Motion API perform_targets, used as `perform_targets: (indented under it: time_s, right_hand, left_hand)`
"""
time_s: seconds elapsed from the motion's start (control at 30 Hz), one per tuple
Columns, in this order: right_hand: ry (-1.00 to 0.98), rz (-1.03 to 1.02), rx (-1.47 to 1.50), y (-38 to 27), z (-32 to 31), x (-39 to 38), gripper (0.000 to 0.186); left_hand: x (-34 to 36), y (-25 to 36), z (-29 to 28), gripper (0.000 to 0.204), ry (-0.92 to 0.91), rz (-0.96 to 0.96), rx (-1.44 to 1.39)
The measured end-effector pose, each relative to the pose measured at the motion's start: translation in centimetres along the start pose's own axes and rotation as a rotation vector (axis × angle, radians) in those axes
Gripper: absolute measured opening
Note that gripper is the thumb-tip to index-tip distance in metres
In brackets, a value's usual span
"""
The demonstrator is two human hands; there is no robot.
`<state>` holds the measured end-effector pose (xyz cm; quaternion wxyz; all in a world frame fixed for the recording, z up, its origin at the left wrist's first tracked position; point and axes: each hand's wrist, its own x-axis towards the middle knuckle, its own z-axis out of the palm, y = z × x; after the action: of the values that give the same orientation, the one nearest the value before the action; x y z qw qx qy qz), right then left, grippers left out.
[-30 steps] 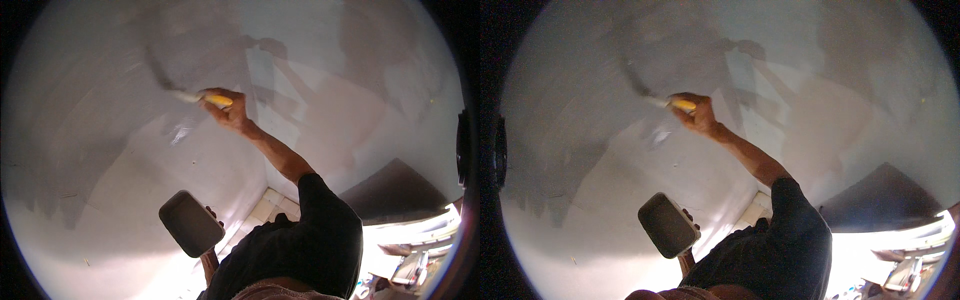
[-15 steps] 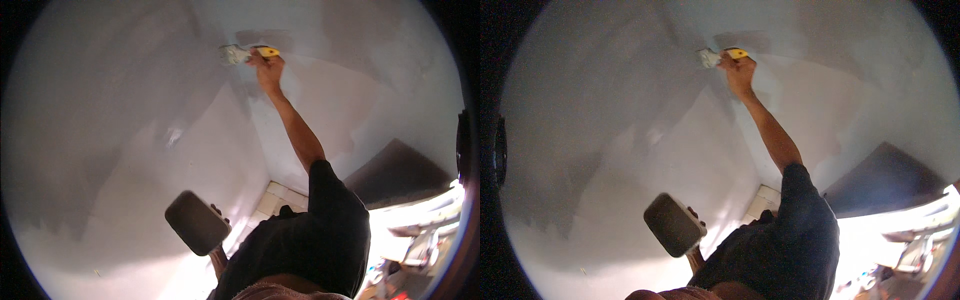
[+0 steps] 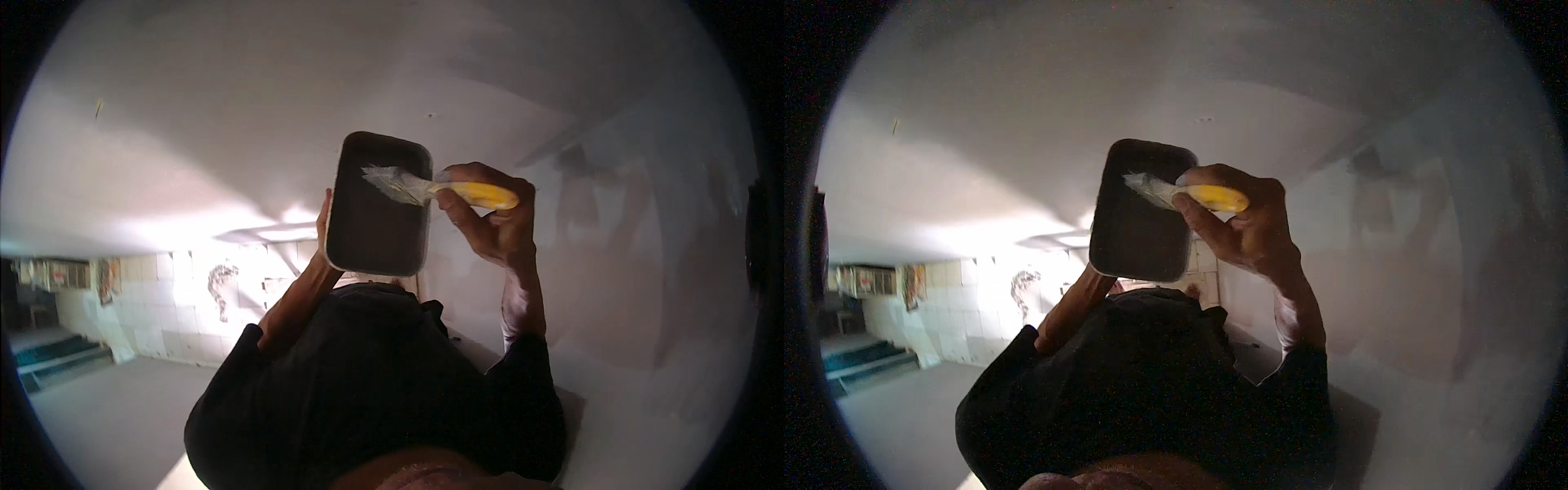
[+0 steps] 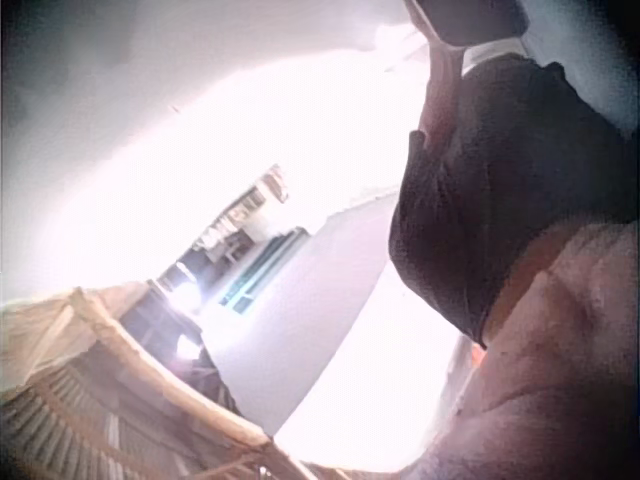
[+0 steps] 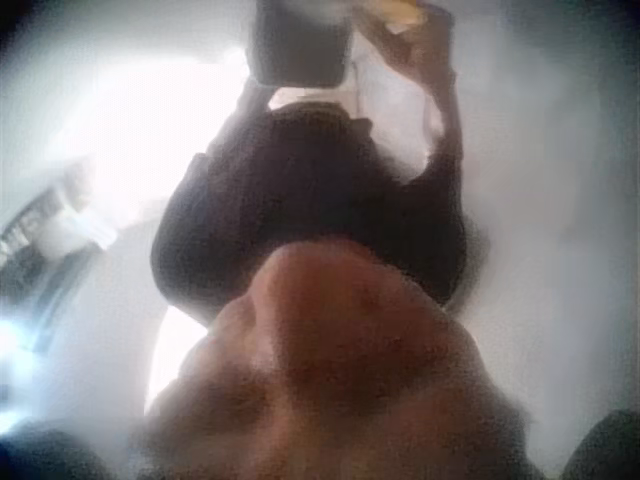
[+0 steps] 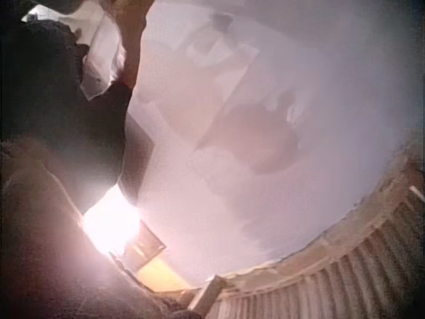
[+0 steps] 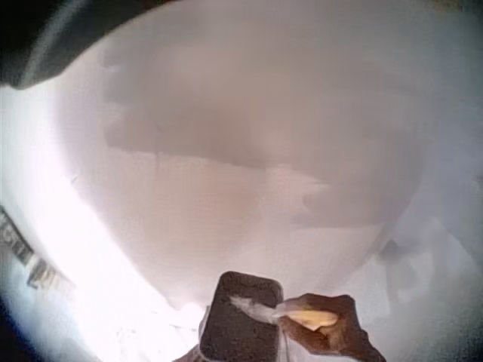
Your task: The person paints a ceiling by dipping a brush into a container of white paint and applying it to the surface with upward strokes.
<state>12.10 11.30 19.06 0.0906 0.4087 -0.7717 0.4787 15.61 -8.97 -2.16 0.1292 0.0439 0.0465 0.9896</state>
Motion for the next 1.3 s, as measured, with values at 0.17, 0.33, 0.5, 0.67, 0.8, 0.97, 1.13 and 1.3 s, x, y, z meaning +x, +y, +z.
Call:
perform_targets:
  time_s: [0.17,0.33,0.5,0.67,0.8,0.97,1.13,1.3]
  right_hand:
    - [-0.221,0.042,-0.070,6.2,2.9,2.0,0.021]
    - [-0.226,0.005,-0.095,8.0,4.0,2.1,0.021]
    - [-0.088,0.020,-0.057,8.2,3.2,2.7,0.018]
    - [-0.072,0.023,-0.048,8.8,3.9,2.7,0.022]
    - [-0.170,0.037,-0.175,8.8,3.4,2.3,0.026]
    - [-0.079,-0.095,-0.132,8.5,1.9,3.0,0.027]
    - [-0.119,-0.194,-0.210,9.7,1.8,4.0,0.023]
    - [-0.107,-0.234,-0.347,9.1,0.5,3.7,0.022]
  left_hand:
    - [1.8,-0.4,-2.1,0.070,0.005,0.051,-0.060]
    - [2.3,-0.2,-3.2,0.070,-0.049,0.030,-0.073]
    - [2.3,0.1,-2.7,0.070,-0.125,0.037,-0.137]
    - [2.5,0.2,-2.5,0.069,-0.153,0.050,-0.041]
    - [2.3,-0.2,-2.5,0.068,0.013,0.013,-0.045]
    - [2.2,-0.4,-2.6,0.066,0.022,-0.005,-0.061]
    - [2.6,-0.6,-2.6,0.065,-0.054,0.028,-0.017]
    - [2.8,-0.8,-1.6,0.064,-0.075,0.037,0.030]
